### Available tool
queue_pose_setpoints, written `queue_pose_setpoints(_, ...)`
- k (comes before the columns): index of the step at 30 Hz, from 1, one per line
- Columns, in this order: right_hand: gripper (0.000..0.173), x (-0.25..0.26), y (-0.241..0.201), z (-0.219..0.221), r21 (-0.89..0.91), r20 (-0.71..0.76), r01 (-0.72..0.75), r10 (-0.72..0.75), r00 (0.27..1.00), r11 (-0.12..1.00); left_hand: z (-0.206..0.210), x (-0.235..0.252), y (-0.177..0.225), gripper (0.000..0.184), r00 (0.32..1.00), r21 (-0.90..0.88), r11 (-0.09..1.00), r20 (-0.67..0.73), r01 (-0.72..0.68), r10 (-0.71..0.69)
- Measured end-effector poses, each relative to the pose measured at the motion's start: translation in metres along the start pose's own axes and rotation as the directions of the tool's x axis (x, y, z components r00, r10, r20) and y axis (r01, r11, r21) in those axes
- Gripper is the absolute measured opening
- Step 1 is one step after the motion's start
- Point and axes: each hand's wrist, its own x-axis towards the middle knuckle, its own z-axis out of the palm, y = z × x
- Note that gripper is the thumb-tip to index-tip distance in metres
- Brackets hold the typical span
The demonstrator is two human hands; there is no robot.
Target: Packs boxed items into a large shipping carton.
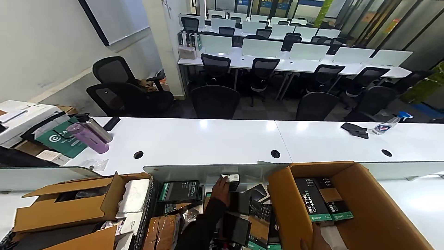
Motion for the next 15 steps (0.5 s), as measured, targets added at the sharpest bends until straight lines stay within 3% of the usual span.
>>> queue_pose_setpoints(3, 0.081, 0.001, 0.002, 0.0, -0.001, 0.012, -0.003, 0.003, 1.0, 1.0, -0.016, 0.03, 0.016, 0.067, 0.984, 0.133, 0.991, 0.178, -0.029, 0.005)
queue_pose_setpoints(7, 0.081, 0.003, 0.002, 0.003, 0.011, -0.006, 0.013, -0.013, 1.0, 1.0, -0.012, 0.042, 0.031, 0.079, 0.978, 0.206, 0.978, 0.189, 0.043, -0.083)
queue_pose_setpoints(9, 0.081, 0.002, 0.003, 0.003, 0.015, 0.001, 0.01, -0.01, 1.0, 1.0, -0.007, 0.039, 0.036, 0.074, 0.967, 0.254, 0.964, 0.217, 0.076, -0.133)
queue_pose_setpoints(12, 0.081, 0.001, 0.002, 0.002, 0.031, -0.009, 0.018, -0.017, 1.0, 0.999, 0.005, 0.022, 0.029, 0.056, 0.962, 0.257, 0.966, 0.255, 0.028, -0.095)
queue_pose_setpoints(15, 0.082, 0.001, 0.002, 0.001, 0.037, -0.014, 0.031, -0.03, 0.999, 0.999, 0.026, -0.01, 0.01, 0.059, 0.969, 0.191, 0.981, 0.232, 0.04, -0.085)
